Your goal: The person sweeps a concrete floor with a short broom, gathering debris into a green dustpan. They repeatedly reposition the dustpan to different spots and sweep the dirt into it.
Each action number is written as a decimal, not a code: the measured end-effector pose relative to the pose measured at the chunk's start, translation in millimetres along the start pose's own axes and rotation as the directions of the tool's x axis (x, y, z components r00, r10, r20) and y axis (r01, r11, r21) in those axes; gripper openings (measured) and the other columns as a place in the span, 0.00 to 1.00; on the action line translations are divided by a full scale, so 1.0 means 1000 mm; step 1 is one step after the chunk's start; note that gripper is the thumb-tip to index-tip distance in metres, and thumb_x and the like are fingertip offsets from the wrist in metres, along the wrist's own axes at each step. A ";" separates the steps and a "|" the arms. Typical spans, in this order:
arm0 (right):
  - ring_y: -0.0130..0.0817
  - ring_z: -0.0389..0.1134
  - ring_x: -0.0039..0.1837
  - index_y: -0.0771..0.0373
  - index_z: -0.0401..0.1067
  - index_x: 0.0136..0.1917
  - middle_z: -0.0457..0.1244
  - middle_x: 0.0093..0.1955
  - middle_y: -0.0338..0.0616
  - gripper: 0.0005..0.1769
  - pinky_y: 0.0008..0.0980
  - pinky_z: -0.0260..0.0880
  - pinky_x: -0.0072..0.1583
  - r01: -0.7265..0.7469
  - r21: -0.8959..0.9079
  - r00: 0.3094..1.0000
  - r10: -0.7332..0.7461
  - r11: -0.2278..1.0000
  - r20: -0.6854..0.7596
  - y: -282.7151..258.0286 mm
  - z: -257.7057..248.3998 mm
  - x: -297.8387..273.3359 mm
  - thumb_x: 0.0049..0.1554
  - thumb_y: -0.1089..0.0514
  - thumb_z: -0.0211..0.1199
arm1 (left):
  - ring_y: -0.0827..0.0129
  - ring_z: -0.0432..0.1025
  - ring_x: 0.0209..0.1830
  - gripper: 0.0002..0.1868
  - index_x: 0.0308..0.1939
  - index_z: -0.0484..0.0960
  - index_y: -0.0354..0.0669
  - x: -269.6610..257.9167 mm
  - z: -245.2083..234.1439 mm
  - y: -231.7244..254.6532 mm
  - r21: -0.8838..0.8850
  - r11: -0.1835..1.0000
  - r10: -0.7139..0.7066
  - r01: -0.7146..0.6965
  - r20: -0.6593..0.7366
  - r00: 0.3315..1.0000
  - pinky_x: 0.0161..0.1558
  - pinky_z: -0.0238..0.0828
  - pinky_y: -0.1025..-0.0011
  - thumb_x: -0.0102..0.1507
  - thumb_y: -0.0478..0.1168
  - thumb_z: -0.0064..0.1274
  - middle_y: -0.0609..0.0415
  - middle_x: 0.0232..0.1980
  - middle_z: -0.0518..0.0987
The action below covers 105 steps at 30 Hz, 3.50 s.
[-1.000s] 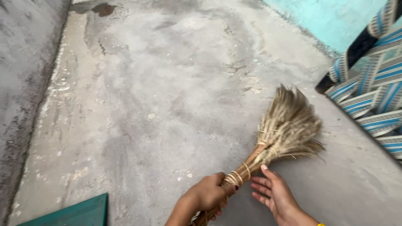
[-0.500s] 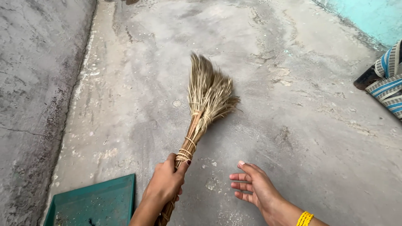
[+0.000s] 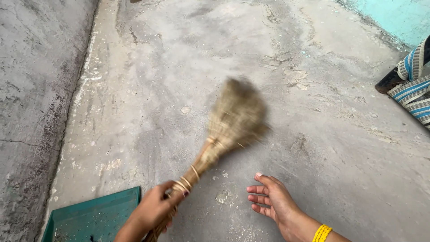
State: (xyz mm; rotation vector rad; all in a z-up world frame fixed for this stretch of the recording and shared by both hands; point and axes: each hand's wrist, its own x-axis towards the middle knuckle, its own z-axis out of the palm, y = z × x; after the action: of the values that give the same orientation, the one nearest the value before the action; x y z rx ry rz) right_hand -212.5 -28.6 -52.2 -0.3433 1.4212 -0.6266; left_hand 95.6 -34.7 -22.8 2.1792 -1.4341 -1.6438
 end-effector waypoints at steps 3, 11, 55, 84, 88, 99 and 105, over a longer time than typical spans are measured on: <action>0.33 0.68 0.55 0.54 0.62 0.68 0.66 0.56 0.45 0.28 0.37 0.73 0.55 -0.011 -0.015 1.000 0.011 1.000 0.013 -0.007 0.009 -0.013 0.60 0.39 0.55 | 0.69 0.71 0.16 0.29 0.67 0.72 0.48 -0.006 0.002 0.029 0.043 0.994 -0.091 0.101 -0.189 0.978 0.20 0.72 0.66 0.65 0.55 0.51 0.51 0.27 0.79; 0.33 0.69 0.55 0.55 0.62 0.67 0.67 0.55 0.44 0.33 0.36 0.72 0.55 0.074 0.114 0.997 -0.071 0.991 -0.028 0.000 0.007 -0.015 0.59 0.32 0.53 | 0.67 0.71 0.16 0.29 0.66 0.72 0.46 -0.038 0.057 0.102 -0.076 0.995 0.047 -0.063 -0.198 0.979 0.19 0.71 0.65 0.64 0.53 0.53 0.50 0.25 0.77; 0.35 0.66 0.53 0.58 0.61 0.64 0.65 0.54 0.45 0.28 0.40 0.69 0.55 0.268 0.509 0.941 -0.110 0.818 -0.319 -0.011 -0.068 -0.025 0.61 0.36 0.50 | 0.65 0.78 0.30 0.30 0.64 0.70 0.50 0.001 0.166 0.192 0.845 0.391 0.433 -0.365 0.181 0.883 0.30 0.75 0.66 0.68 0.65 0.42 0.52 0.33 0.82; 0.33 0.65 0.50 0.54 0.67 0.53 0.63 0.48 0.39 0.19 0.40 0.68 0.52 0.371 0.459 0.877 -0.141 0.807 -0.459 -0.025 -0.083 -0.029 0.62 0.38 0.51 | 0.60 0.79 0.31 0.19 0.50 0.74 0.50 -0.030 0.179 0.229 0.870 0.111 0.726 -0.480 0.259 0.638 0.31 0.72 0.62 0.67 0.58 0.48 0.52 0.33 0.83; 0.33 0.65 0.50 0.57 0.67 0.54 0.64 0.49 0.41 0.22 0.39 0.68 0.53 0.358 0.442 0.901 -0.181 0.822 -0.393 -0.021 -0.076 -0.022 0.62 0.38 0.51 | 0.61 0.79 0.34 0.25 0.49 0.74 0.48 -0.014 0.174 0.226 0.910 0.104 0.711 -0.400 0.213 0.670 0.34 0.72 0.63 0.64 0.63 0.51 0.53 0.34 0.84; 0.33 0.67 0.52 0.56 0.62 0.60 0.66 0.52 0.43 0.21 0.37 0.70 0.52 0.266 0.336 0.951 -0.189 0.903 -0.244 -0.022 -0.057 -0.034 0.58 0.46 0.56 | 0.58 0.82 0.42 0.25 0.51 0.78 0.46 0.036 0.056 0.142 0.677 0.705 0.278 0.209 -0.536 0.797 0.39 0.77 0.61 0.69 0.63 0.44 0.48 0.43 0.85; 0.32 0.67 0.53 0.56 0.61 0.59 0.65 0.52 0.43 0.18 0.37 0.71 0.53 0.193 0.264 0.961 -0.128 0.945 -0.244 -0.023 -0.037 -0.038 0.59 0.47 0.56 | 0.51 0.81 0.49 0.30 0.55 0.76 0.43 -0.001 0.005 0.074 0.545 0.743 0.050 0.388 -0.623 0.780 0.49 0.77 0.56 0.69 0.65 0.42 0.43 0.46 0.85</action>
State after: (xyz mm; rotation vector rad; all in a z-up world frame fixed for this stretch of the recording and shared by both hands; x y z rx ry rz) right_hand -254.7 -19.3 -13.7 -0.1627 1.5001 -1.0196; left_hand 45.8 -73.8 15.1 2.8808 -1.7574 -0.2936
